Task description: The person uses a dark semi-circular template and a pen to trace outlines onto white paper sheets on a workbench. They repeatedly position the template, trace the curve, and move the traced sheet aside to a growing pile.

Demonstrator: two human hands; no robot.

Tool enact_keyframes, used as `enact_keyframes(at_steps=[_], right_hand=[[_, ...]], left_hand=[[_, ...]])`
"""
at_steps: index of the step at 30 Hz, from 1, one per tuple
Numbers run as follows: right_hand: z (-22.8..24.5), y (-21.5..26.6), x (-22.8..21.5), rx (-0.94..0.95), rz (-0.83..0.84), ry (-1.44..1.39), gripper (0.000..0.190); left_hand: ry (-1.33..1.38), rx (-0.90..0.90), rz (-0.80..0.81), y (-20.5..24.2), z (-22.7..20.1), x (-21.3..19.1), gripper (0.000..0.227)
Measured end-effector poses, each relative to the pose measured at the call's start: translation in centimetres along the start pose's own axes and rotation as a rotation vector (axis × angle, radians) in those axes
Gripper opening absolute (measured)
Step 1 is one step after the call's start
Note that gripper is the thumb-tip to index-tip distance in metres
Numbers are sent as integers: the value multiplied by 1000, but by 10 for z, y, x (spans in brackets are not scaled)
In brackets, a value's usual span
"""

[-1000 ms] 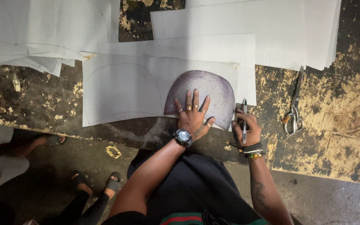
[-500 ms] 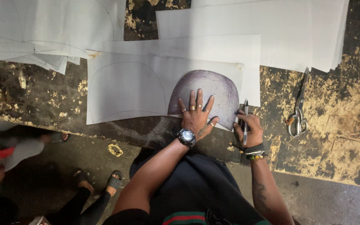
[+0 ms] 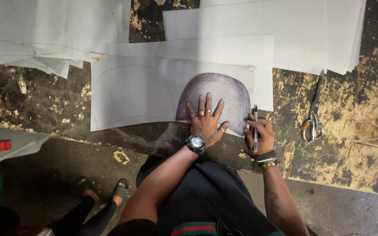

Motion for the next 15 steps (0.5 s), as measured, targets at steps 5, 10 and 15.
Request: enact_keyframes(at_steps=[5,10,15], right_hand=[[2,-2,0,2,16,14,34],[-1,0,3,10,31,7,35],[-22,10,-4,21,-64,-104,26]], left_hand=[[-13,2,-53,0,0,2,82],[-3,2,-75,1,2,2,81],[-4,5,-78,1,0,-3,81]])
Point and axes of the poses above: each hand's wrist, its own y-axis away from the middle knuckle, its own x-axis out of the palm, z = x × y, the point moved 5 cm from there along -y, towards the middle knuckle, and after that the axes turned 13 degrees about -x, right-handed, at the moved point
